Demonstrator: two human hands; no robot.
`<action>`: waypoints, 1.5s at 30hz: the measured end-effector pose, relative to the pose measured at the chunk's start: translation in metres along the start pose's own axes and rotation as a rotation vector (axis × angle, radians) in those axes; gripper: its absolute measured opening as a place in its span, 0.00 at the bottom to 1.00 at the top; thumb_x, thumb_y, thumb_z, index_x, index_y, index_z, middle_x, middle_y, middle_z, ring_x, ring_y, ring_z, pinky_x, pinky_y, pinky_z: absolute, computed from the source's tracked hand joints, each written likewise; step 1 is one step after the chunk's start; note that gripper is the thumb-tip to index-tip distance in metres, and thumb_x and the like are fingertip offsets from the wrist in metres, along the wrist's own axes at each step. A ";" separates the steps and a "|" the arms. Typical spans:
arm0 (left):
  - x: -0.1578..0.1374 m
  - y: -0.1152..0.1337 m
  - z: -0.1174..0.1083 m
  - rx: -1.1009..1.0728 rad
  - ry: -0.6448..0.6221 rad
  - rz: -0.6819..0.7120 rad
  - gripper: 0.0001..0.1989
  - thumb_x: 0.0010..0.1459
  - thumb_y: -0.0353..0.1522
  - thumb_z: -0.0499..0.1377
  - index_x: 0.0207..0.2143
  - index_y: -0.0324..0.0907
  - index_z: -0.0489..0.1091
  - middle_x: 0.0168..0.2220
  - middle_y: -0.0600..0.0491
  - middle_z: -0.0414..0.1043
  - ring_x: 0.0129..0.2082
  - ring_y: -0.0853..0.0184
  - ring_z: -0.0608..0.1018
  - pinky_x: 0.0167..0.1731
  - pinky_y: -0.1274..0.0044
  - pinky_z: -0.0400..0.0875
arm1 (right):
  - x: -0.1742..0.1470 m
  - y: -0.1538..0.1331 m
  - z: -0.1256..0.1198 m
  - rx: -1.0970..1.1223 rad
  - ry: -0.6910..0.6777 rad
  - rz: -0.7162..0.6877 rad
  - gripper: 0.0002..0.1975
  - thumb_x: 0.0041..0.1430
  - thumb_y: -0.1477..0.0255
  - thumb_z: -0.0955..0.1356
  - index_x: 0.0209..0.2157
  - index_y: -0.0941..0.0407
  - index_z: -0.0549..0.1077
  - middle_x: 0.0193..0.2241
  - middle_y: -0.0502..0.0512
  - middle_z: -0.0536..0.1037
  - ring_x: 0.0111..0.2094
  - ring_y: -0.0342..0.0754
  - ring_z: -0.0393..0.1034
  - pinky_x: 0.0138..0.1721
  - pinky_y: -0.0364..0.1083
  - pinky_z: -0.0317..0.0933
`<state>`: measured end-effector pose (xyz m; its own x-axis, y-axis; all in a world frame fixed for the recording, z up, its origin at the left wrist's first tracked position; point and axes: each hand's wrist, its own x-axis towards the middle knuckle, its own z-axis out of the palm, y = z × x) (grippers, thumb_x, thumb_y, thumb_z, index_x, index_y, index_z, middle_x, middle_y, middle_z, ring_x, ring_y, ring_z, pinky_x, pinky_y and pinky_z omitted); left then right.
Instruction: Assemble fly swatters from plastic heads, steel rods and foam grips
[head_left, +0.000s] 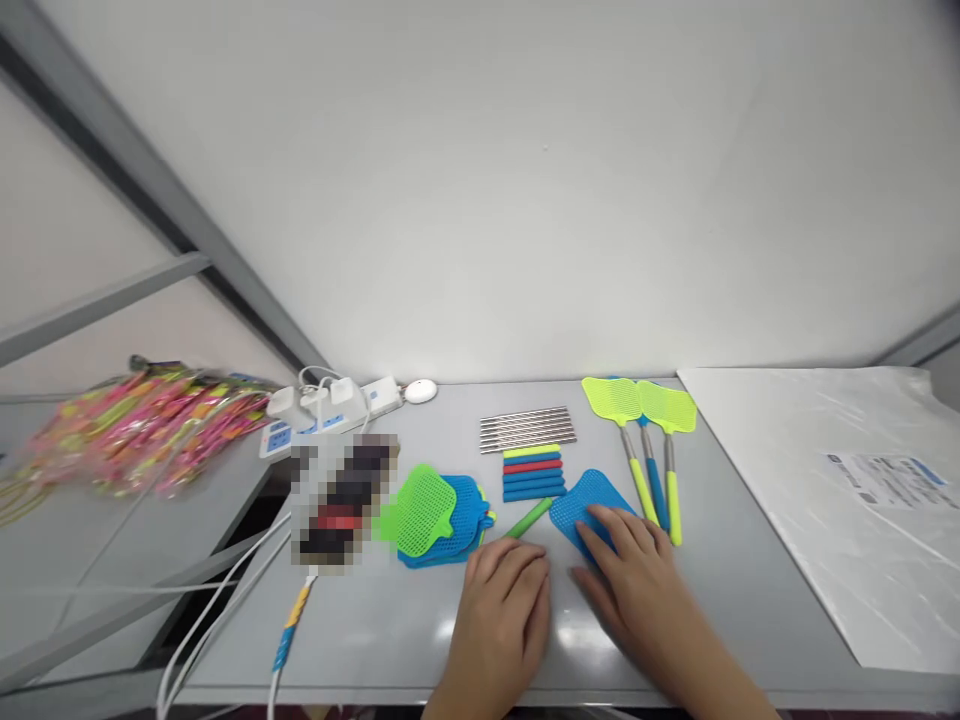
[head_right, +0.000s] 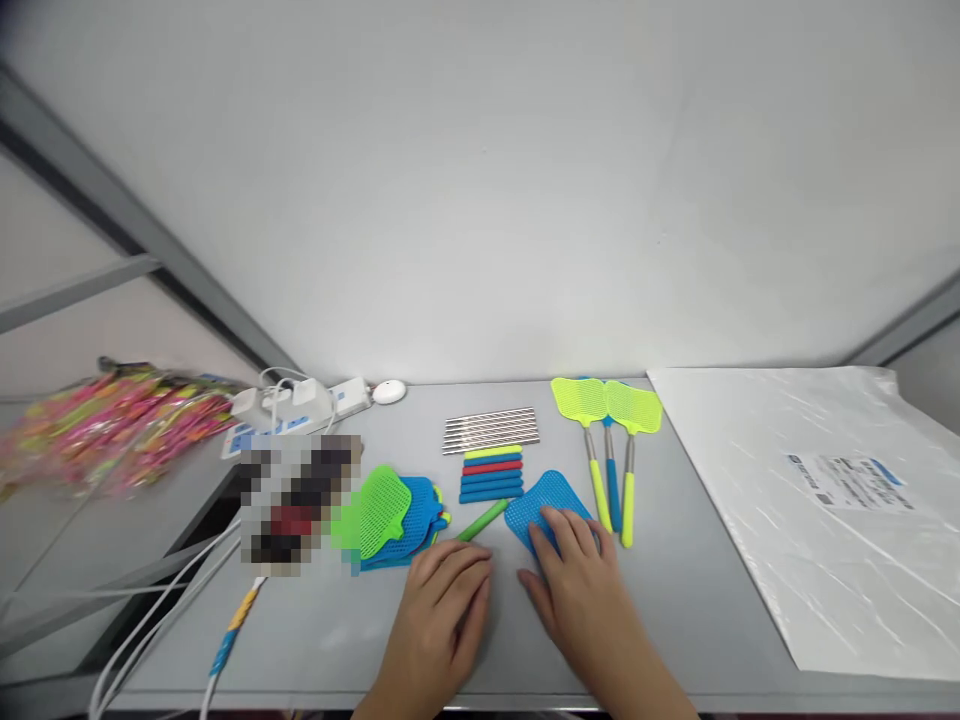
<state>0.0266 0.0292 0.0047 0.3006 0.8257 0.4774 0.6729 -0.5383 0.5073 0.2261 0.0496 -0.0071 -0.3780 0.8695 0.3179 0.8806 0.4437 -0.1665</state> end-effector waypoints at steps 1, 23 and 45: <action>-0.001 0.000 -0.001 0.001 -0.013 -0.010 0.13 0.61 0.24 0.52 0.46 0.43 0.71 0.44 0.49 0.75 0.46 0.61 0.72 0.48 0.66 0.66 | -0.007 -0.003 0.004 -0.007 0.000 -0.017 0.17 0.62 0.64 0.65 0.51 0.53 0.72 0.53 0.62 0.72 0.53 0.60 0.63 0.53 0.59 0.52; -0.011 0.001 0.012 0.162 -0.136 0.076 0.11 0.63 0.30 0.53 0.46 0.42 0.70 0.34 0.50 0.73 0.38 0.61 0.72 0.42 0.66 0.61 | -0.002 -0.006 -0.001 0.386 -0.095 -0.111 0.11 0.66 0.72 0.60 0.42 0.51 0.74 0.47 0.59 0.74 0.48 0.51 0.69 0.50 0.53 0.65; -0.008 -0.005 0.022 0.244 -0.025 -0.103 0.05 0.62 0.33 0.57 0.39 0.46 0.72 0.47 0.52 0.72 0.46 0.58 0.70 0.40 0.64 0.58 | 0.202 0.031 0.025 -0.004 -0.211 -0.215 0.12 0.67 0.71 0.62 0.39 0.56 0.77 0.39 0.57 0.73 0.40 0.48 0.68 0.41 0.45 0.57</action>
<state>0.0355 0.0291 -0.0179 0.2369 0.8795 0.4128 0.8429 -0.3973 0.3628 0.1699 0.2445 0.0287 -0.6071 0.7814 0.1445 0.7744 0.6225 -0.1128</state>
